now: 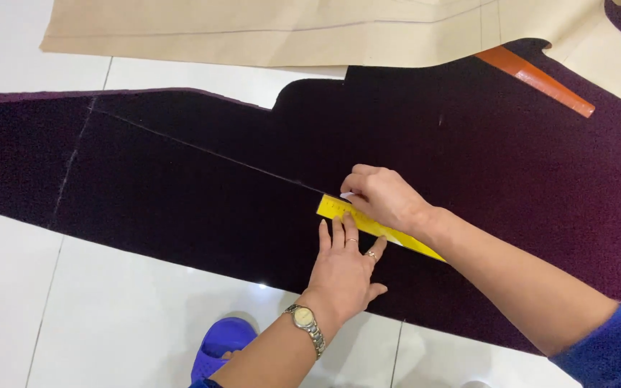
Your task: Tracing a paper pattern onto purple velvet fabric using a ruler and chalk on the floor.
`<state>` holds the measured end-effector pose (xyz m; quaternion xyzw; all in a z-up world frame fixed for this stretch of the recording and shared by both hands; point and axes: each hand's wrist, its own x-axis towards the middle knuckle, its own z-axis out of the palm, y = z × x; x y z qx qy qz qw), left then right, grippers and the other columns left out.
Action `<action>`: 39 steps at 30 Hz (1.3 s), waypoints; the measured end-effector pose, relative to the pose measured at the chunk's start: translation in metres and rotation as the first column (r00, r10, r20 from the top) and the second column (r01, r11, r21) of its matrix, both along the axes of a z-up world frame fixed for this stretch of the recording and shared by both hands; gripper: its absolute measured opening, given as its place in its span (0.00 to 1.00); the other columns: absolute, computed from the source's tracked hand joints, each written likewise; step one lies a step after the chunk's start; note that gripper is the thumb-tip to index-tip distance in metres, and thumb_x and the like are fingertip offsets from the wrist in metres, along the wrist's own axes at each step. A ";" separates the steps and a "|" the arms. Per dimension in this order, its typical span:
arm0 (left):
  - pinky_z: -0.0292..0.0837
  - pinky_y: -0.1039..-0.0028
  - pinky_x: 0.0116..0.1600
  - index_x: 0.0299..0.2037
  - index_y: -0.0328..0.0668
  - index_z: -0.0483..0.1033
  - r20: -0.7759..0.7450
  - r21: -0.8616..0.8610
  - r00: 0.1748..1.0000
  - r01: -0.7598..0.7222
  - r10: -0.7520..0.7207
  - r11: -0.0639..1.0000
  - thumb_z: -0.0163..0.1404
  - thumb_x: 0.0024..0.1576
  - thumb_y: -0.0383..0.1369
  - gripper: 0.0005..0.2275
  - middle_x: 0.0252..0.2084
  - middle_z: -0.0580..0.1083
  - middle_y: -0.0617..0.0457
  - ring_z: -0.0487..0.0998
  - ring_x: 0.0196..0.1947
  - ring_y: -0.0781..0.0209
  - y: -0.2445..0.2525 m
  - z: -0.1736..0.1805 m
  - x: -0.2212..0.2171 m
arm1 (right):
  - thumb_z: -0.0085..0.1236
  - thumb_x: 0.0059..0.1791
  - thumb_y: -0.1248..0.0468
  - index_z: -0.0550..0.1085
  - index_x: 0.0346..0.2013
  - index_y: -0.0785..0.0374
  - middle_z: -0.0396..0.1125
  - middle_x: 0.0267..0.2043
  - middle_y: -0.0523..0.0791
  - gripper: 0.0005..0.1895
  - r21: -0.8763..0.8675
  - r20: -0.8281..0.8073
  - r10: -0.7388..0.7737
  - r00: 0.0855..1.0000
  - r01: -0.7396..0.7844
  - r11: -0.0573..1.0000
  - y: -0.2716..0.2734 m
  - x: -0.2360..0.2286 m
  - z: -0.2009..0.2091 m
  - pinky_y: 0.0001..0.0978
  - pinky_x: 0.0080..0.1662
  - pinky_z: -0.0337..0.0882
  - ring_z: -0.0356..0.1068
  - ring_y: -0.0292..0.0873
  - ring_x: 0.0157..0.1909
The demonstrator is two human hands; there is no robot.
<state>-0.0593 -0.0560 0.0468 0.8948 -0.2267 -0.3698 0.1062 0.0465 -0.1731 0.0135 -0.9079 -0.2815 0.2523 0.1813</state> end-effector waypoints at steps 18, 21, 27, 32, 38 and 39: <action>0.33 0.38 0.65 0.71 0.65 0.46 0.011 0.152 0.996 0.089 -0.091 0.984 0.48 0.51 0.58 0.38 0.64 0.48 0.17 0.50 0.63 0.17 -0.029 -0.020 0.009 | 0.56 0.44 0.66 0.74 0.35 0.59 0.63 0.30 0.41 0.06 -0.205 0.038 0.162 0.986 -0.151 0.967 -0.030 -0.012 0.000 0.36 0.36 0.76 0.73 0.45 0.32; 0.37 0.38 0.64 0.71 0.67 0.41 0.013 0.176 0.995 0.097 -0.101 0.980 0.48 0.51 0.58 0.39 0.62 0.49 0.14 0.52 0.62 0.15 -0.030 -0.011 0.011 | 0.52 0.45 0.67 0.75 0.35 0.58 0.65 0.32 0.41 0.07 -0.275 -0.058 0.087 0.995 -0.100 0.956 -0.075 -0.024 0.022 0.35 0.38 0.76 0.74 0.46 0.35; 0.39 0.41 0.65 0.71 0.66 0.44 0.001 0.211 0.988 0.149 -0.152 0.966 0.48 0.52 0.57 0.38 0.62 0.51 0.15 0.55 0.62 0.18 -0.032 0.000 0.015 | 0.57 0.42 0.62 0.78 0.31 0.50 0.69 0.32 0.34 0.05 -0.628 -0.098 -0.001 0.995 -0.061 0.776 -0.190 -0.058 0.047 0.29 0.42 0.75 0.75 0.37 0.37; 0.41 0.42 0.65 0.71 0.60 0.45 0.005 0.239 0.978 0.203 -0.211 0.949 0.50 0.52 0.56 0.39 0.60 0.55 0.16 0.60 0.60 0.23 -0.038 -0.007 0.015 | 0.55 0.43 0.61 0.75 0.30 0.56 0.68 0.32 0.41 0.04 -0.492 -0.020 -0.199 0.980 0.163 0.855 -0.215 -0.074 0.067 0.35 0.43 0.75 0.74 0.46 0.39; 0.51 0.46 0.62 0.63 0.39 0.63 0.311 0.064 0.918 0.237 -0.245 0.969 0.56 0.49 0.53 0.36 0.56 0.64 0.23 0.66 0.57 0.30 -0.121 -0.038 -0.022 | 0.54 0.47 0.64 0.74 0.33 0.56 0.66 0.33 0.39 0.02 -0.322 0.028 -0.190 0.981 0.189 0.928 -0.183 -0.073 0.051 0.28 0.41 0.74 0.73 0.40 0.37; 0.51 0.46 0.62 0.63 0.39 0.63 0.312 0.062 0.917 0.242 -0.249 0.968 0.56 0.49 0.53 0.36 0.56 0.64 0.23 0.66 0.57 0.30 -0.135 -0.034 -0.023 | 0.54 0.47 0.64 0.74 0.33 0.56 0.66 0.33 0.39 0.02 -0.325 0.029 -0.195 0.980 0.194 0.926 -0.183 -0.071 0.048 0.28 0.41 0.74 0.73 0.40 0.37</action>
